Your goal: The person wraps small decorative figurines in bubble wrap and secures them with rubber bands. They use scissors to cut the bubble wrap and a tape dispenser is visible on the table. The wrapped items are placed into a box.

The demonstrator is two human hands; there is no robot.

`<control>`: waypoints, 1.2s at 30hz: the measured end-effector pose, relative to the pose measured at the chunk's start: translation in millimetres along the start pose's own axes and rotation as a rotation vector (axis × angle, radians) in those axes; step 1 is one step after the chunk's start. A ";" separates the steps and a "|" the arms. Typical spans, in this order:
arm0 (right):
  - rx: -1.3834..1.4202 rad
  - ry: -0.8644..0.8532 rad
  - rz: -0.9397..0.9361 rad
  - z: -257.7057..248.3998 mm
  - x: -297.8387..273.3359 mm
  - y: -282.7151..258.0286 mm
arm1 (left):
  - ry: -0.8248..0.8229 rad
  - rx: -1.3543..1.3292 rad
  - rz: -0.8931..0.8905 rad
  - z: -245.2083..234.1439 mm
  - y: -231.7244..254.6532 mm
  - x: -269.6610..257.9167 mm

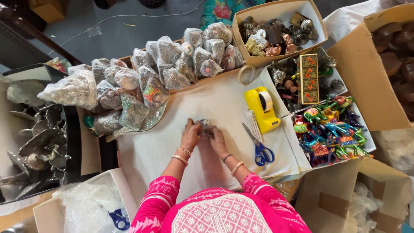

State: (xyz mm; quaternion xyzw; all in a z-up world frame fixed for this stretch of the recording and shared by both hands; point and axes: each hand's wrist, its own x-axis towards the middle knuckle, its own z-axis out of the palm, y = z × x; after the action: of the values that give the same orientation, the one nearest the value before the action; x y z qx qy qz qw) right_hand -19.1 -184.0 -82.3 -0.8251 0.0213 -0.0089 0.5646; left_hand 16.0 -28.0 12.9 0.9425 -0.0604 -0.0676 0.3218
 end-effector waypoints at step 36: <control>-0.656 0.154 0.088 -305.4 42.2 -7.0 | 0.061 -0.003 -0.031 -0.4 9.4 -0.8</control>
State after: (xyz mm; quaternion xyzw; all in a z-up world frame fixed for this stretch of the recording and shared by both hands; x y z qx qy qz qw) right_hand 11.4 -467.8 34.5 -0.9579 0.1014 -0.0396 0.2658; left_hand 14.6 -35.0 19.1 0.9445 -0.0357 -0.0437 0.3238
